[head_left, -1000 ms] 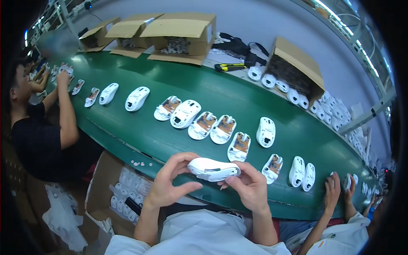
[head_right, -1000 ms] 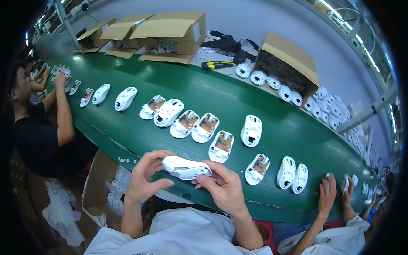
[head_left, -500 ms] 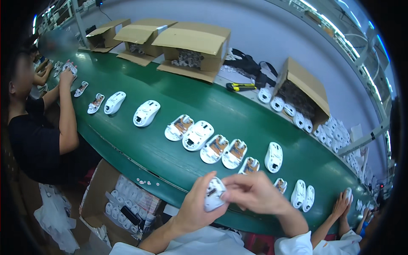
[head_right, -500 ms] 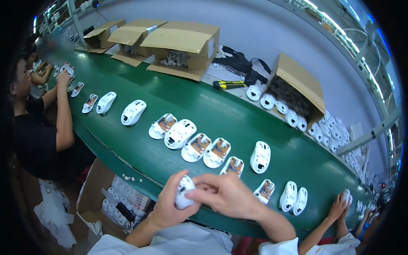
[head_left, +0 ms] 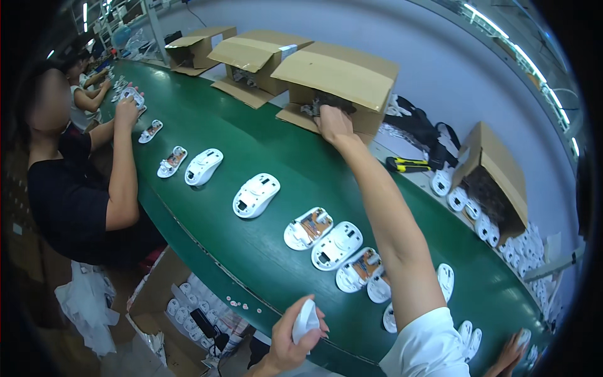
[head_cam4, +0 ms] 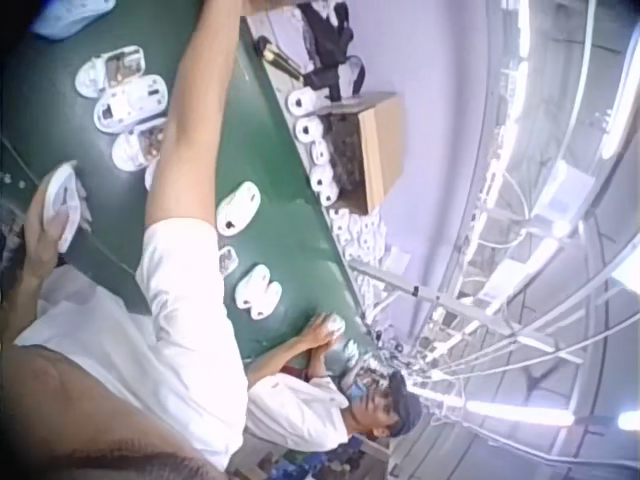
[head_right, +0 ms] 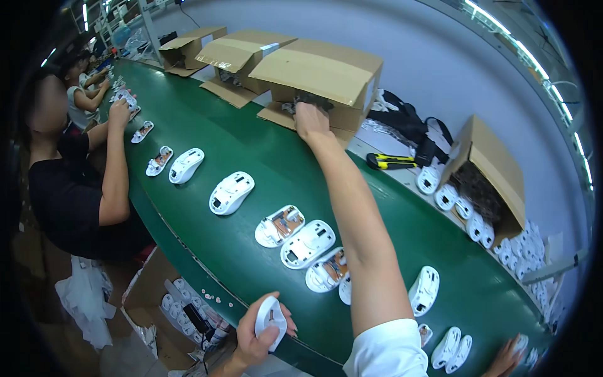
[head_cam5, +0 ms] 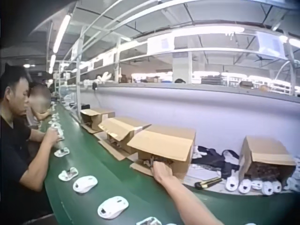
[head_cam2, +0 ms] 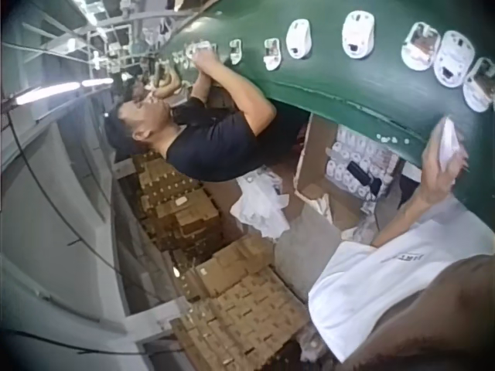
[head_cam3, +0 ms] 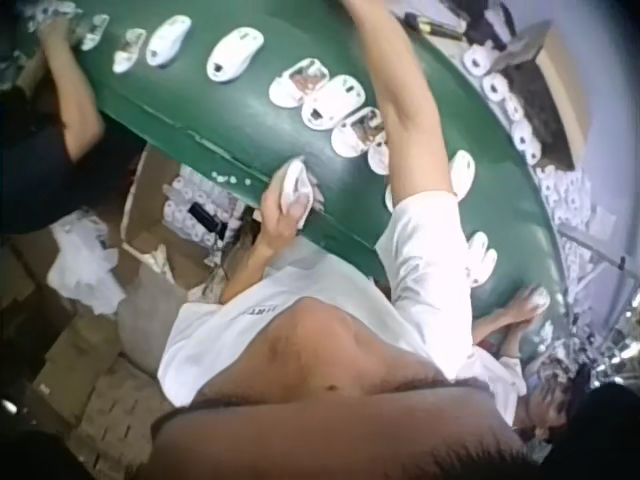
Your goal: The person assembles computer mice by retrieving components from cardboard boxes, inserting small plastic parts into mouse shells by hand, and placing the assembled mouse shells onto the conveyor belt.
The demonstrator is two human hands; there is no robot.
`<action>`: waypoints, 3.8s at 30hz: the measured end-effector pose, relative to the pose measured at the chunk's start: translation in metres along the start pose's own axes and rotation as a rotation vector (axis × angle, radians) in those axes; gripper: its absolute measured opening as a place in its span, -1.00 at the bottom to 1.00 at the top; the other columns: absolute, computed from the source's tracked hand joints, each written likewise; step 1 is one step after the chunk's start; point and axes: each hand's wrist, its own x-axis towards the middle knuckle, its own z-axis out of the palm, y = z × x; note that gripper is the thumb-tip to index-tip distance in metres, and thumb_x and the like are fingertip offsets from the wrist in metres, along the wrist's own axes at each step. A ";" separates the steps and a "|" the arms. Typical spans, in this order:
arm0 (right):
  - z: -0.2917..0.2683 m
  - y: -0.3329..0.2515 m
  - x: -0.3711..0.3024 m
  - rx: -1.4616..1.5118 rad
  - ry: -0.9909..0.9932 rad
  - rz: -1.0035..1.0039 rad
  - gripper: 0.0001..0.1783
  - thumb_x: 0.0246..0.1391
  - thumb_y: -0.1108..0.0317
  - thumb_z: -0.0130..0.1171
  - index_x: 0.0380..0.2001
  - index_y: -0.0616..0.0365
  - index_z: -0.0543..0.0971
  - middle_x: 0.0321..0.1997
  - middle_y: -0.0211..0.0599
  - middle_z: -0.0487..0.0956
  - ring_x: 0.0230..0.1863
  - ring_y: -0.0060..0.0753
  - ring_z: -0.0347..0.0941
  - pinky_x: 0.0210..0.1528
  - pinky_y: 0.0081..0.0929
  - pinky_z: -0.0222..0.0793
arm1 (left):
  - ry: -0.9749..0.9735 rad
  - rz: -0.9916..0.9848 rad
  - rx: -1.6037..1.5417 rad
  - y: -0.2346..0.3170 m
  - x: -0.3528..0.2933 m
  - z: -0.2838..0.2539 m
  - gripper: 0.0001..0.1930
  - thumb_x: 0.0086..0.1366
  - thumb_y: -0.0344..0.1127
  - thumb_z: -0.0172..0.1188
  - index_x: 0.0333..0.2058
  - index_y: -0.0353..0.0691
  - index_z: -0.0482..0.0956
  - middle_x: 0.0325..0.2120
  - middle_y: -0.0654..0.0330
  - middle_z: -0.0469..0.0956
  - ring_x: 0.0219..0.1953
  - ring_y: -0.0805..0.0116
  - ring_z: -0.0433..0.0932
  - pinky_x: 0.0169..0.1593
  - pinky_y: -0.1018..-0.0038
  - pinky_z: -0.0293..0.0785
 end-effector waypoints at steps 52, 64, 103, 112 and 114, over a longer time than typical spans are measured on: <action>-0.183 -0.089 -0.502 0.973 0.462 0.618 -0.93 -0.06 0.62 0.27 -0.43 0.33 0.59 -0.31 -0.29 0.42 -0.48 -0.53 0.30 -0.50 -0.69 0.26 | -0.203 -0.484 -0.540 -0.043 -0.040 0.102 -0.51 0.52 -0.06 -0.32 0.14 -0.38 0.22 -0.03 -0.02 0.46 -0.13 0.29 0.56 -0.12 0.39 0.56; -0.162 -0.089 -0.492 0.228 0.333 0.444 -0.87 -0.13 0.57 0.35 -0.43 0.26 0.61 -0.44 -0.39 0.29 -0.49 -0.52 0.17 -0.54 -0.59 0.08 | -0.286 -0.532 -0.531 -0.055 -0.037 0.097 -0.58 0.52 -0.10 -0.29 0.11 -0.30 0.29 -0.12 0.14 0.48 -0.22 0.58 0.46 -0.20 0.62 0.39; -0.155 -0.108 -0.465 1.168 0.064 0.934 -0.89 0.02 0.53 0.23 -0.35 0.28 0.53 -0.41 -0.34 0.54 -0.47 -0.59 0.40 -0.49 -0.66 0.33 | -0.225 0.100 0.301 -0.035 -0.015 0.059 -0.72 0.12 -0.62 0.06 -0.16 -0.38 0.58 -0.29 0.11 0.55 -0.39 0.39 0.44 -0.31 0.58 0.36; -0.144 -0.114 -0.462 1.183 0.128 0.873 -0.87 0.05 0.47 0.24 -0.42 0.22 0.47 -0.53 -0.39 0.49 -0.58 -0.66 0.33 -0.60 -0.75 0.23 | -0.199 0.102 0.388 -0.019 -0.017 0.056 -0.73 0.09 -0.62 0.08 -0.20 -0.39 0.59 -0.36 0.08 0.55 -0.41 0.38 0.44 -0.33 0.57 0.35; -0.140 -0.114 -0.465 1.184 0.138 0.845 -0.88 0.05 0.47 0.24 -0.41 0.22 0.48 -0.53 -0.39 0.49 -0.57 -0.66 0.34 -0.61 -0.75 0.23 | -0.200 0.106 0.387 -0.016 -0.018 0.055 -0.73 0.09 -0.62 0.08 -0.20 -0.39 0.59 -0.36 0.08 0.55 -0.41 0.38 0.44 -0.33 0.57 0.35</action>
